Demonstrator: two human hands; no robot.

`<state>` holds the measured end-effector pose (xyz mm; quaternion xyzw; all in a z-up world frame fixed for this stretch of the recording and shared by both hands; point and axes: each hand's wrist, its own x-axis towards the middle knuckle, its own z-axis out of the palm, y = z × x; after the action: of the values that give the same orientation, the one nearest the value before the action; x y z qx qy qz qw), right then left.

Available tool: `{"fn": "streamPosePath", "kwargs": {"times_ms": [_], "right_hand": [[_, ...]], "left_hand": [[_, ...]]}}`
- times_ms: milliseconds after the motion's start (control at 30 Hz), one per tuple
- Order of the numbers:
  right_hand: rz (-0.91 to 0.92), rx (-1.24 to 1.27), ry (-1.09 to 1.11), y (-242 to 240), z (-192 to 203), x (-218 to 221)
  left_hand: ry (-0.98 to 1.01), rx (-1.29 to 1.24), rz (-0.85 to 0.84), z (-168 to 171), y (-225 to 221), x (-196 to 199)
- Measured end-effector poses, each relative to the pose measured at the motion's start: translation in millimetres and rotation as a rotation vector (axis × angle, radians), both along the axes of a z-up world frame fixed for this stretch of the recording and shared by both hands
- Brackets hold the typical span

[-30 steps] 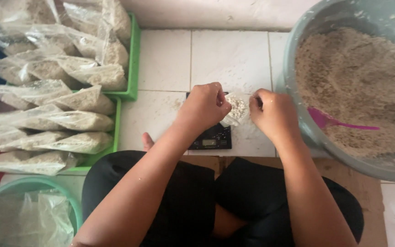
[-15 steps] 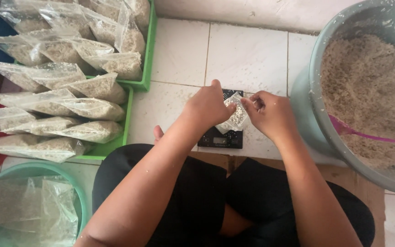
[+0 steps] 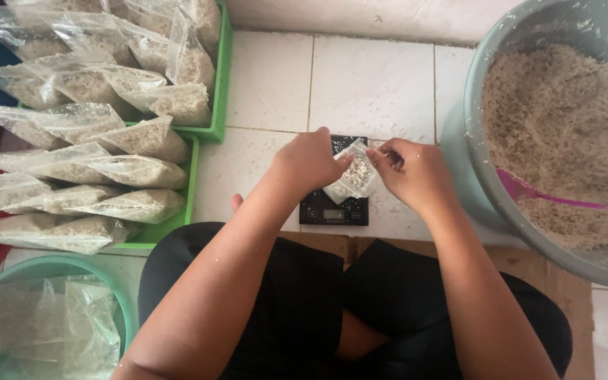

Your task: The person fills small plastic bags with a fermented soybean mixture using a scoop, weighs each bag on a digital scale, and seals the bags by hand before placing them into a green tray.

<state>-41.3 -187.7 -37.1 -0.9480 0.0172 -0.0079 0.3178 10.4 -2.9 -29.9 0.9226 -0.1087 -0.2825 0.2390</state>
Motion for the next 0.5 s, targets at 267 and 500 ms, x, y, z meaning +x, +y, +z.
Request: {"fn": "streamPosePath", "kwargs": {"times_ms": [267,500], "right_hand": [[0.049,0.064,-0.003,4,-4,0],[0.057,0.029,0.025,4,-8,0]], "left_hand": [[-0.028,0.042,-0.012,5,10,6],[0.026,0.064,-0.046,17,9,1]]}}
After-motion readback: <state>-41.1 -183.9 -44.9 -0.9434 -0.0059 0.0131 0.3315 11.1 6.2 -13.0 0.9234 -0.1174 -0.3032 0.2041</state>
